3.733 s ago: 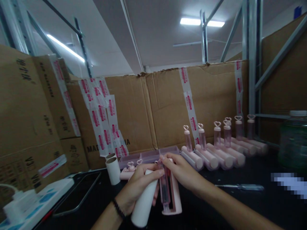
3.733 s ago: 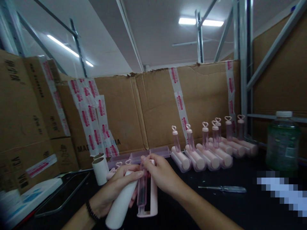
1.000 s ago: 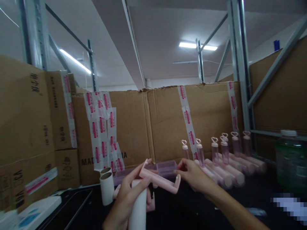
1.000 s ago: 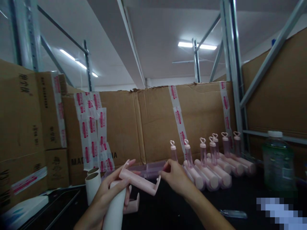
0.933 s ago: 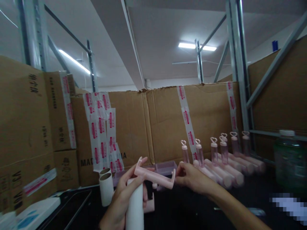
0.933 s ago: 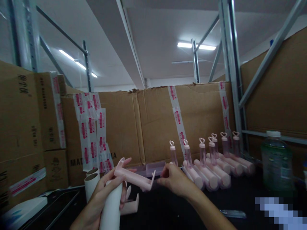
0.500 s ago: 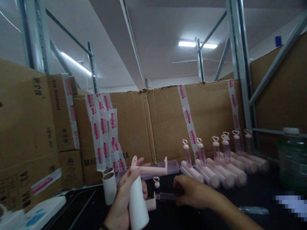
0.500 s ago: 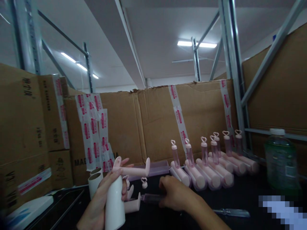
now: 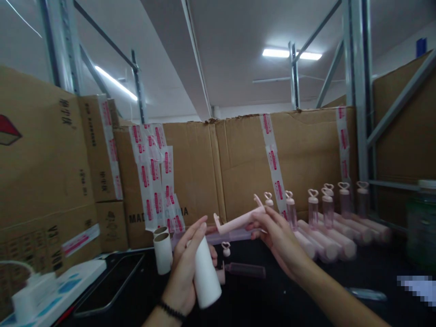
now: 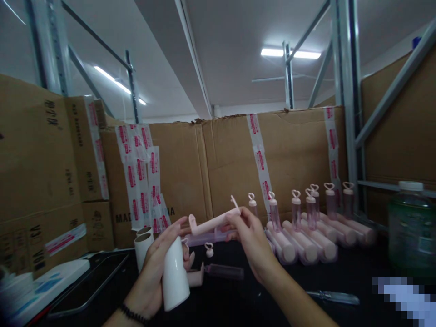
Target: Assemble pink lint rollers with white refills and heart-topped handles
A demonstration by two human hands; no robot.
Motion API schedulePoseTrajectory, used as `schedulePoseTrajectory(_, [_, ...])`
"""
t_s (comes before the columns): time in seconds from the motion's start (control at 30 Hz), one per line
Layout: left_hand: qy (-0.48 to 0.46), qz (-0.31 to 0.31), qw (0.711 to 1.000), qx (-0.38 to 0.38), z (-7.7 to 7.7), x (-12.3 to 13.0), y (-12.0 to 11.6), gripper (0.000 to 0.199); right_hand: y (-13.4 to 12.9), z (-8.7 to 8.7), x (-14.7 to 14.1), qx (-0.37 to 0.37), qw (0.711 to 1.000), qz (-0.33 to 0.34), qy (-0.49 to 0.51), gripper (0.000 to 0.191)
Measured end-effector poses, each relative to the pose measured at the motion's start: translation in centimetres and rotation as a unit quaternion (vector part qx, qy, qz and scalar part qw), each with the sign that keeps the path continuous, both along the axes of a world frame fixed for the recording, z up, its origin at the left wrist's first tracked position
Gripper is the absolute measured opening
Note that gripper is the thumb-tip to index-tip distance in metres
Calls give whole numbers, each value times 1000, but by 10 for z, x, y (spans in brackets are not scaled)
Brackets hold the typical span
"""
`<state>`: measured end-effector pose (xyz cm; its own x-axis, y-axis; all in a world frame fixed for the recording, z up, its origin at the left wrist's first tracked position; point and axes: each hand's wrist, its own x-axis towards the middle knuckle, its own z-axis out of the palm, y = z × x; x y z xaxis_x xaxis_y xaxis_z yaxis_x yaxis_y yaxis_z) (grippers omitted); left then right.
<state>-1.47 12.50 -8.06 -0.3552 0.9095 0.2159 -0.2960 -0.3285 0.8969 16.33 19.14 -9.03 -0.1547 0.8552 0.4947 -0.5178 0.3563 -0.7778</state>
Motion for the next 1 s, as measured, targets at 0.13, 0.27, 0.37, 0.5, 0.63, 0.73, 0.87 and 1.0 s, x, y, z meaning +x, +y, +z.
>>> schedulePoseTrajectory(0.13, [-69, 35, 997, -9, 4, -8, 4, 32, 1, 6, 12, -33, 999, 10, 30, 25])
schedulePoseTrajectory(0.27, [-124, 22, 992, -31, 8, -11, 2, 21, -10, -1, 0, -31, 993, 88, -76, 29])
schedulePoseTrajectory(0.37, [-140, -2, 989, -40, 10, -6, -1, 13, -17, -10, -15, -11, 984, 131, -118, 24])
schedulePoseTrajectory(0.5, [-138, -25, 989, -54, 11, 4, -5, 9, -17, -19, -25, -9, 982, 136, -129, 24])
schedulePoseTrajectory(0.63, [-133, -36, 988, -69, 9, 11, -5, 10, -14, -21, -26, -4, 982, 138, -128, 25])
schedulePoseTrajectory(0.73, [-124, -49, 988, -82, 6, 15, -6, 13, -13, -22, -26, 5, 982, 136, -129, 26])
schedulePoseTrajectory(0.87, [-105, -64, 990, -75, 1, 17, -7, 18, -14, -23, -28, 10, 983, 130, -130, 23])
schedulePoseTrajectory(1.0, [-78, -74, 993, -56, -3, 16, -6, 22, -15, -25, -28, 21, 982, 126, -138, 23])
